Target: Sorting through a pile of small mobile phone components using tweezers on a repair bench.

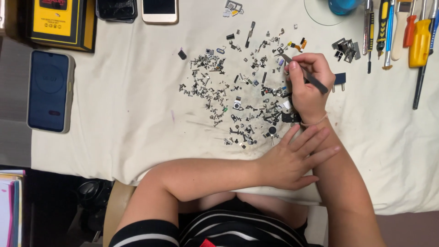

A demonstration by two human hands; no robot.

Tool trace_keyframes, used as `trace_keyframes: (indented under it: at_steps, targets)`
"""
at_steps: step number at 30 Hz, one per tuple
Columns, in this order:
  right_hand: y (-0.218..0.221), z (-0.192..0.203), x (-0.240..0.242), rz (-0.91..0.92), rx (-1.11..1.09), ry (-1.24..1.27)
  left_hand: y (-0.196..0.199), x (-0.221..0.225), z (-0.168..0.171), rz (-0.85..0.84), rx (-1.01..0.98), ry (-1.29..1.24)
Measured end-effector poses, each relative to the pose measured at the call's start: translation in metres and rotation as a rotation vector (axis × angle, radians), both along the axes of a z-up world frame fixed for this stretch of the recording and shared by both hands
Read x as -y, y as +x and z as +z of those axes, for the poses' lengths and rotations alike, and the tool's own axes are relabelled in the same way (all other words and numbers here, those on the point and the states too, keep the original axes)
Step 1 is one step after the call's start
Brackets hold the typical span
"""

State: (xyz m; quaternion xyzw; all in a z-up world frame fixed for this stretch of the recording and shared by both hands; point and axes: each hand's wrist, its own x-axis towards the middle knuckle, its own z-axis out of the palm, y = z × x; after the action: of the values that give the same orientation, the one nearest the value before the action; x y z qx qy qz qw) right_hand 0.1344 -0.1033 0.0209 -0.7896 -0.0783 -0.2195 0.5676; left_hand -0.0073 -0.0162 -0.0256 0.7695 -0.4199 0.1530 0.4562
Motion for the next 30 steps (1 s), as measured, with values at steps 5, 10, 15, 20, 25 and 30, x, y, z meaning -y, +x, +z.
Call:
trace_keyframes:
  at_steps: [5, 10, 15, 20, 25, 30]
  targets:
    - [-0.002, -0.003, -0.003, 0.065, -0.062, -0.003, -0.001, 0.000, 0.000, -0.017, -0.024, 0.043]
    - [-0.005, -0.011, 0.000, 0.089, -0.111, 0.027, -0.001, -0.002, 0.003, 0.020, 0.007, 0.153]
    - [-0.007, -0.006, -0.004, 0.122, -0.100, -0.045, -0.003, -0.003, 0.004, 0.048, 0.036, 0.220]
    - [-0.010, -0.002, -0.008, 0.162, -0.113, -0.057, 0.000, -0.009, 0.018, 0.046, 0.048, 0.331]
    - [-0.007, -0.004, -0.002, 0.211, -0.113, -0.096, 0.002, -0.010, 0.025, 0.029, 0.040, 0.377]
    - [-0.011, 0.007, -0.002, 0.220, -0.113, 0.046, 0.004, -0.016, 0.039, -0.020, 0.079, 0.542]
